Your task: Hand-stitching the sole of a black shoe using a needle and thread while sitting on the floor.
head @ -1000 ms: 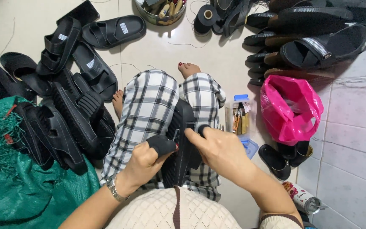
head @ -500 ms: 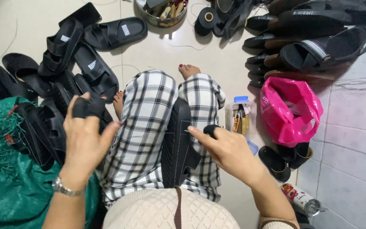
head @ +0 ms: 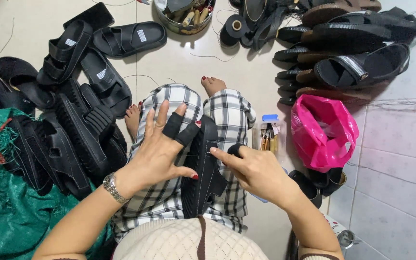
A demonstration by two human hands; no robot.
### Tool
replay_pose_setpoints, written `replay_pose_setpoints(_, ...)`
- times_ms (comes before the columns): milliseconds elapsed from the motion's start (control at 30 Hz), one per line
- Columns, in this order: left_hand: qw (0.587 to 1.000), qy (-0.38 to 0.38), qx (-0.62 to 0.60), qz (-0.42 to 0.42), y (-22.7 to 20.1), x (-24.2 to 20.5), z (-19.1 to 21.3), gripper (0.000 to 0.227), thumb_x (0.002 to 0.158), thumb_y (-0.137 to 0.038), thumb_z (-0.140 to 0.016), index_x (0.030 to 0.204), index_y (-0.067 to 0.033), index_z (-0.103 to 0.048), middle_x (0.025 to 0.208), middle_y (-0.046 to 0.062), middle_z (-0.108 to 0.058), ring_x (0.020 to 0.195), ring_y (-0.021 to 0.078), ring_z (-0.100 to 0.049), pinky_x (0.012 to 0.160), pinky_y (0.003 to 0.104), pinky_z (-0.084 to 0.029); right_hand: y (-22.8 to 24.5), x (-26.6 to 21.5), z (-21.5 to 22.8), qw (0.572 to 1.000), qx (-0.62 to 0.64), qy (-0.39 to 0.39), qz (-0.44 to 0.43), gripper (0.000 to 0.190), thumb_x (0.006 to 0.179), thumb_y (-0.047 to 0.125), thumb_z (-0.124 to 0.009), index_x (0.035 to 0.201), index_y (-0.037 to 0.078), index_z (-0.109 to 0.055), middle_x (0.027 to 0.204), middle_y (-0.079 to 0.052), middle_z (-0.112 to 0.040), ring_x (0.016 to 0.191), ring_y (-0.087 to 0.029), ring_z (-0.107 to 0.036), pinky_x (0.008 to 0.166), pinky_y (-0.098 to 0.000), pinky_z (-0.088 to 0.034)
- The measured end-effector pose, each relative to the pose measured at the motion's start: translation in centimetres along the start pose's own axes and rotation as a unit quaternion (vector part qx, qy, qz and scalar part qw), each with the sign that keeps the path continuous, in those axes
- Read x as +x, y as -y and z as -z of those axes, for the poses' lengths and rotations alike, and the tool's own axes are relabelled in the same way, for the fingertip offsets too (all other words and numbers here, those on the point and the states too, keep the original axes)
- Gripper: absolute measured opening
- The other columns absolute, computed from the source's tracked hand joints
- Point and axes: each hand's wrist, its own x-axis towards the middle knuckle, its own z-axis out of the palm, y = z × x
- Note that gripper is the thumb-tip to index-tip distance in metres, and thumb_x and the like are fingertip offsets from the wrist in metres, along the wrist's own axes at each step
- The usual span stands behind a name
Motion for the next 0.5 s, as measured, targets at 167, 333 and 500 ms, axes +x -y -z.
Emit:
replay_pose_setpoints(167,1.000,-0.015,-0.004,-0.004,0.0,0.0,-0.2,0.118,0.050,-0.063,-0.093,0.150,-0.0182,-0.049,0.169,0.016,-0.006,0.152,0.0396,0.014,0.119,0.066,0.008,0.9,0.2,0.4,0.999,-0.008,0.034,-0.021,0.063,0.079,0.006,-0.067,0.141,0.017,-0.060,0.066,-0.003,-0.049,0.049,-0.018,-0.051,0.044,-0.0331,-0.045)
replay_pose_setpoints(333,1.000,-0.023,-0.005,-0.008,0.0,0.2,-0.2,0.118,0.047,-0.065,-0.092,0.149,-0.0189,-0.052,0.169,0.013,-0.011,0.153,0.0382,0.012,0.120,0.065,0.008,1.6,0.5,0.8,0.998,-0.017,0.045,-0.028,0.057,0.082,0.007,-0.066,0.139,0.011,-0.060,0.064,-0.004,-0.050,0.046,-0.017,-0.051,0.039,-0.0327,-0.047)
replay_pose_setpoints(500,1.000,-0.019,-0.006,-0.003,0.1,0.1,-0.3,0.117,0.048,-0.067,-0.091,0.148,-0.0201,-0.053,0.169,0.014,-0.011,0.153,0.0385,0.011,0.120,0.064,0.009,0.4,0.8,1.2,0.998,0.019,0.060,-0.025,0.060,0.078,0.005,-0.065,0.137,0.015,-0.063,0.064,-0.004,-0.052,0.046,-0.020,-0.051,0.043,-0.0340,-0.045)
